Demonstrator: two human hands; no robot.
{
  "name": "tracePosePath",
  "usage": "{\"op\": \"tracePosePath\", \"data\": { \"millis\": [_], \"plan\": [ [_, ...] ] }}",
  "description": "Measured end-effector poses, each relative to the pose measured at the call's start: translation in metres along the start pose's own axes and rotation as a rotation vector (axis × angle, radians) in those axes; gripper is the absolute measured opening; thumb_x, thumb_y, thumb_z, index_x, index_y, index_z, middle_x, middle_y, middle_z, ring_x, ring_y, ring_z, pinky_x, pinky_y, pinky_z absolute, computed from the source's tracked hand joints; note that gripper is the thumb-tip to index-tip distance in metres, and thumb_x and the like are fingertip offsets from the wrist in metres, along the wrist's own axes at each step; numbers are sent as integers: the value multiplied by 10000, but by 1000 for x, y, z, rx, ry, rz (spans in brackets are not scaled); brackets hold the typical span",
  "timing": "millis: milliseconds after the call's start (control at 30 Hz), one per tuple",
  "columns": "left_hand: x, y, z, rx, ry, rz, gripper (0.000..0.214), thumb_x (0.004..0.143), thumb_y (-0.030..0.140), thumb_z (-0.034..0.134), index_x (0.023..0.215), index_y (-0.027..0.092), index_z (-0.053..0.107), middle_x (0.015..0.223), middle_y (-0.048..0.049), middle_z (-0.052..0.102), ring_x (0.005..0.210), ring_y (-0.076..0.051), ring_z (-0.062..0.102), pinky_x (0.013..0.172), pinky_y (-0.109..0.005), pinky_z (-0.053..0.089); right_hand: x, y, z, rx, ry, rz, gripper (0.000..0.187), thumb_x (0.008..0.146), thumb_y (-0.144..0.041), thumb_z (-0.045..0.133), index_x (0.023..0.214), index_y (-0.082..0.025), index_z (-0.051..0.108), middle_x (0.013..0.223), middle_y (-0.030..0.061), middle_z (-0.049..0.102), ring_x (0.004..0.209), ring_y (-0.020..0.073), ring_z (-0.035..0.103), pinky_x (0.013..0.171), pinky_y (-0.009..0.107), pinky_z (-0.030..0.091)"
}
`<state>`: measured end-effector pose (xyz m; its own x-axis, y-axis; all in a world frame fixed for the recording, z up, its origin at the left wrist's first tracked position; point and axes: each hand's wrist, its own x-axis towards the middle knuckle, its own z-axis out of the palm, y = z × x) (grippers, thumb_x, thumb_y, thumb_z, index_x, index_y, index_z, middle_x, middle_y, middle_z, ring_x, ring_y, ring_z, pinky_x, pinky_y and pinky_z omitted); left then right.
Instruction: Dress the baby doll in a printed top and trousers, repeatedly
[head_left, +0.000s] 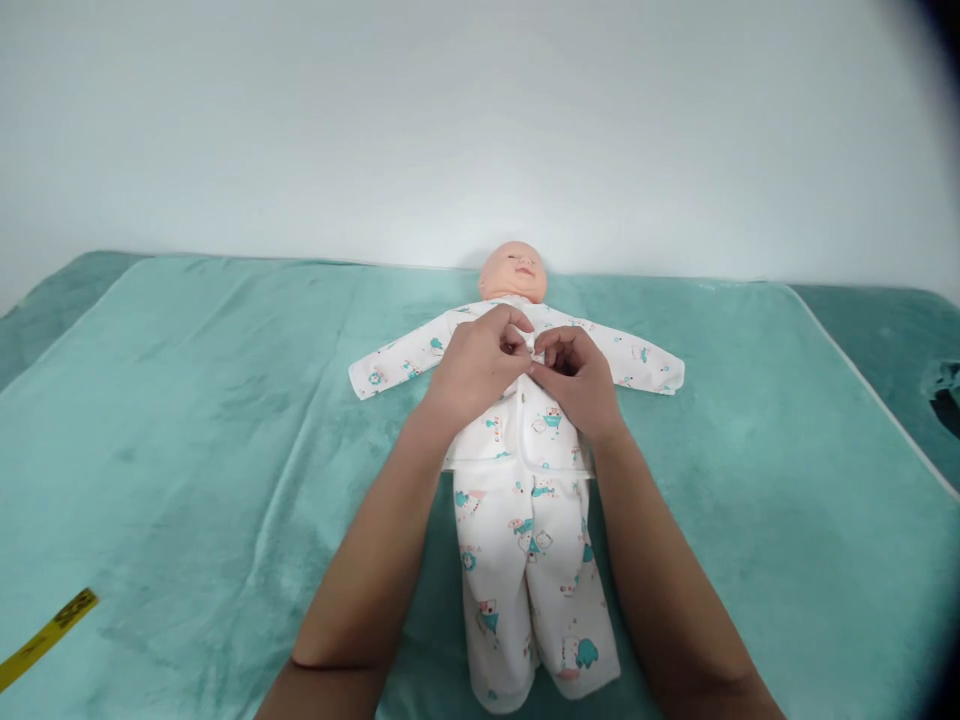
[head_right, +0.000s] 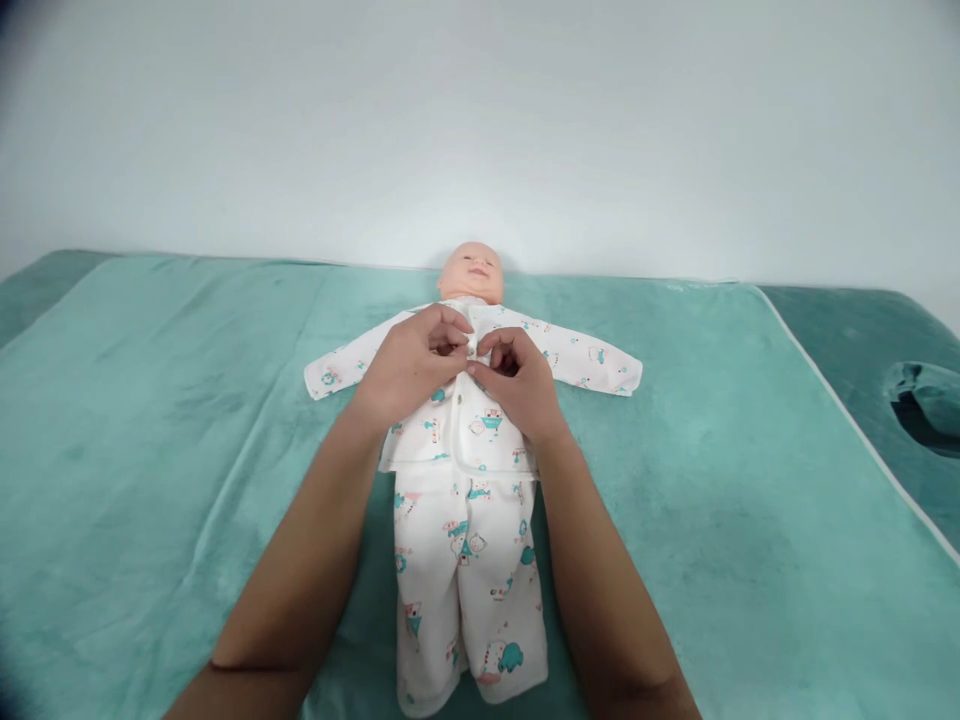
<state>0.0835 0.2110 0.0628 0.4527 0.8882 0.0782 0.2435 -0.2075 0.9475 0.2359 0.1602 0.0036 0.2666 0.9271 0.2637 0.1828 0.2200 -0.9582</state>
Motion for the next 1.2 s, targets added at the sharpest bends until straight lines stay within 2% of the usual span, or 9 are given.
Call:
{"op": "tracePosePath", "data": {
  "millis": [133,267,600,767,1200],
  "plan": [
    [3,-5,-2,-236,-25,-19,210,715,148,632,912,213,602,732,29,626,579,-87,491,505,-198,370,2,2,1,59,16,-3,204,756,-242,773,877,-232,610,772,-36,539,659,108,450,595,257,375],
    [5,-10,-4,-350,-38,-21,230,712,151,669,916,205,579,747,26,623,558,-70,482,489,-192,368,4,4,0,65,0,-3,214,751,-247,784,862,-235,602,790,-32,554,666,109,453,599,259,373],
    [6,-12,-4,-374,-59,-50,216,698,132,682,861,195,555,733,35,575,575,-63,493,507,-191,390,2,2,-2,5,-39,41,144,779,-277,751,855,-230,639,710,-43,494,625,107,400,587,267,323],
    [6,-11,-11,-250,-34,-72,189,709,162,701,842,188,569,753,19,609,585,-77,530,530,-211,424,1,-2,1,-23,1,45,118,782,-269,749,851,-221,666,691,-45,503,632,105,403,595,263,329],
    [5,-11,-17,-341,-172,-107,165,741,175,697,869,197,596,723,23,588,556,-66,493,520,-212,406,2,0,-1,-59,16,-32,71,780,-210,728,820,-224,671,708,-44,532,651,109,428,631,274,358]
  ]
}}
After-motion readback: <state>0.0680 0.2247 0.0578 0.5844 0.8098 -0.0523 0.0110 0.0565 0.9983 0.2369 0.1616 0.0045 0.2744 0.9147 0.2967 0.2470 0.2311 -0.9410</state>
